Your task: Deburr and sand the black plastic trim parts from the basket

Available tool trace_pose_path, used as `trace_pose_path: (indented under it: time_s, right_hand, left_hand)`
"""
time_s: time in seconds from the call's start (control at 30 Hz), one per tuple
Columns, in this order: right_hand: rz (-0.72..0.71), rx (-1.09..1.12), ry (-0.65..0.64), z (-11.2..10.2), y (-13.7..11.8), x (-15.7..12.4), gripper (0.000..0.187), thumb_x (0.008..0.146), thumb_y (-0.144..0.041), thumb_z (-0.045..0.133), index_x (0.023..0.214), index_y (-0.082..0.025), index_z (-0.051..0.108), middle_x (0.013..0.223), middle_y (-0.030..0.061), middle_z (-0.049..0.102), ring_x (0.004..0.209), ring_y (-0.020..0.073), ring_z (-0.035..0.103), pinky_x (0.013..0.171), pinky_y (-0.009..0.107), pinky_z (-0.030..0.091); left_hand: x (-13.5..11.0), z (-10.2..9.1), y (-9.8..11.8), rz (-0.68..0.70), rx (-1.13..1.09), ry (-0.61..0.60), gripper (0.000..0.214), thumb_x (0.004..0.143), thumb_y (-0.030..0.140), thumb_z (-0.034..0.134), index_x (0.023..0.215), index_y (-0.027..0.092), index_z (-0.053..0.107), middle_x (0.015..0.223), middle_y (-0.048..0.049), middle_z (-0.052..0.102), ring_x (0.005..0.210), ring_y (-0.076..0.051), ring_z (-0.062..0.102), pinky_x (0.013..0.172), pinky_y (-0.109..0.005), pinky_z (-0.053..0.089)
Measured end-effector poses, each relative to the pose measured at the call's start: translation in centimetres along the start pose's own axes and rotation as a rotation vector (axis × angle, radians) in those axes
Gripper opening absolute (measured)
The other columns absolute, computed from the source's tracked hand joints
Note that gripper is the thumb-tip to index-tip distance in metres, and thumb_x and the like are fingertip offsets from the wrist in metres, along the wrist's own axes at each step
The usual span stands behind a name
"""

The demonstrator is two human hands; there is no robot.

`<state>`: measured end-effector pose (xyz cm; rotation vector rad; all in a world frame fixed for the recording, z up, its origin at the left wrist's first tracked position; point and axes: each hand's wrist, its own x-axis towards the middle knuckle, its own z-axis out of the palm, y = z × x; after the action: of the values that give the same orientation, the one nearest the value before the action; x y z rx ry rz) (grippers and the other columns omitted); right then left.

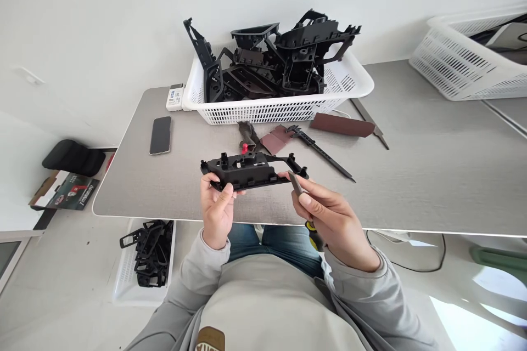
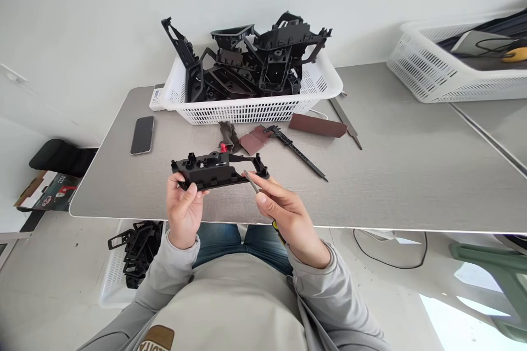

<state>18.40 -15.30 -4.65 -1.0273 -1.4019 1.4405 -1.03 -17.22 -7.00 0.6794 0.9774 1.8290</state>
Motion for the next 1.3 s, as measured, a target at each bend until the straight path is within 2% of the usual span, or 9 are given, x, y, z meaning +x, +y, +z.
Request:
trace_pose_path:
  time_s: [0.2, 0.37, 0.53, 0.67, 0.77, 0.87, 1.0, 1.1, 1.3]
  right_hand:
    - [0.111, 0.206, -0.006, 0.5, -1.3, 0.2, 0.043, 0.09, -0.045, 0.057, 0.123, -0.021, 0.069, 0.058, -0.0018, 0.041, 0.052, 0.0142, 0.029, 0.049, 0.032, 0.025]
    - [0.117, 0.218, 0.013, 1.1, -1.0, 0.4, 0.045, 0.087, -0.046, 0.06, 0.124, -0.023, 0.07, 0.065, 0.001, 0.05, 0.052, 0.0134, 0.029, 0.049, 0.032, 0.026]
    - [0.111, 0.208, -0.035, 1.9, 0.2, 0.3, 0.042, 0.088, -0.045, 0.06, 0.124, -0.027, 0.07, 0.077, 0.0033, 0.061, 0.054, 0.0126, 0.031, 0.051, 0.032, 0.029]
    - [0.093, 0.258, -0.088, 2.4, 1.2, 0.1, 0.039, 0.085, -0.047, 0.065, 0.121, -0.033, 0.072, 0.084, 0.0034, 0.066, 0.054, 0.0114, 0.031, 0.05, 0.03, 0.028]
    - [0.095, 0.271, -0.108, 2.7, 1.6, 0.0, 0.04, 0.085, -0.05, 0.066, 0.121, -0.034, 0.072, 0.085, 0.0034, 0.065, 0.054, 0.0111, 0.031, 0.048, 0.029, 0.027]
    - [0.097, 0.228, -0.127, 2.7, 1.9, -0.1, 0.045, 0.085, -0.054, 0.065, 0.124, -0.031, 0.07, 0.063, -0.0013, 0.054, 0.053, 0.0123, 0.031, 0.05, 0.029, 0.032]
    - [0.074, 0.118, -0.153, 2.7, 1.9, -0.2, 0.048, 0.088, -0.057, 0.062, 0.127, -0.031, 0.068, 0.05, -0.0063, 0.038, 0.052, 0.0134, 0.034, 0.071, 0.038, 0.046]
    - [0.071, 0.078, -0.197, 2.5, 1.2, -0.2, 0.041, 0.088, -0.054, 0.063, 0.123, -0.033, 0.071, 0.061, -0.0027, 0.053, 0.061, 0.0144, 0.046, 0.086, 0.042, 0.047]
    - [-0.04, 0.023, -0.279, 1.4, -0.7, -0.5, 0.033, 0.094, -0.041, 0.06, 0.124, -0.032, 0.07, 0.097, 0.0059, 0.072, 0.092, 0.0199, 0.064, 0.083, 0.036, 0.053]
  left_hand:
    - [0.2, -0.2, 0.0, -0.001, -0.028, -0.017, 0.038, 0.072, 0.029, 0.083, 0.097, 0.029, 0.054, 0.083, 0.0072, 0.064, 0.063, -0.004, 0.06, 0.064, -0.018, 0.055]
    - [-0.3, 0.5, -0.2, 0.011, -0.079, 0.041, 0.06, 0.075, 0.034, 0.081, 0.125, 0.044, 0.049, 0.087, 0.009, 0.067, 0.067, -0.005, 0.061, 0.07, -0.02, 0.056]
    - [-1.1, 1.9, -0.9, -0.19, -0.121, -0.026, 0.04, 0.063, 0.035, 0.088, 0.096, 0.023, 0.069, 0.079, 0.0016, 0.069, 0.068, -0.011, 0.065, 0.071, -0.026, 0.06]
    - [-1.3, 2.8, -1.0, -0.288, -0.078, -0.011, 0.031, 0.065, 0.031, 0.086, 0.091, 0.02, 0.073, 0.091, -0.0025, 0.075, 0.083, -0.016, 0.07, 0.073, -0.026, 0.059]
    - [-1.1, 3.0, -0.9, -0.272, -0.055, 0.004, 0.028, 0.062, 0.031, 0.087, 0.085, 0.02, 0.075, 0.087, -0.0016, 0.075, 0.079, -0.015, 0.069, 0.067, -0.024, 0.057]
    - [-1.2, 2.9, -1.0, -0.214, -0.027, 0.04, 0.027, 0.06, 0.033, 0.089, 0.08, 0.02, 0.076, 0.081, -0.0005, 0.075, 0.072, -0.013, 0.067, 0.06, -0.021, 0.054]
    - [-1.3, 2.7, -1.2, -0.161, 0.032, 0.092, 0.026, 0.063, 0.037, 0.087, 0.076, 0.018, 0.074, 0.074, -0.0001, 0.073, 0.065, -0.012, 0.066, 0.057, -0.021, 0.052]
    - [-1.3, 2.3, -1.4, -0.111, 0.062, 0.089, 0.025, 0.071, 0.04, 0.082, 0.076, 0.017, 0.072, 0.069, 0.0003, 0.071, 0.057, -0.01, 0.064, 0.053, -0.02, 0.05]
    - [-1.0, 1.3, -1.1, -0.023, 0.059, 0.068, 0.031, 0.08, 0.048, 0.073, 0.089, 0.019, 0.066, 0.073, 0.0009, 0.073, 0.063, -0.011, 0.068, 0.057, -0.02, 0.055]
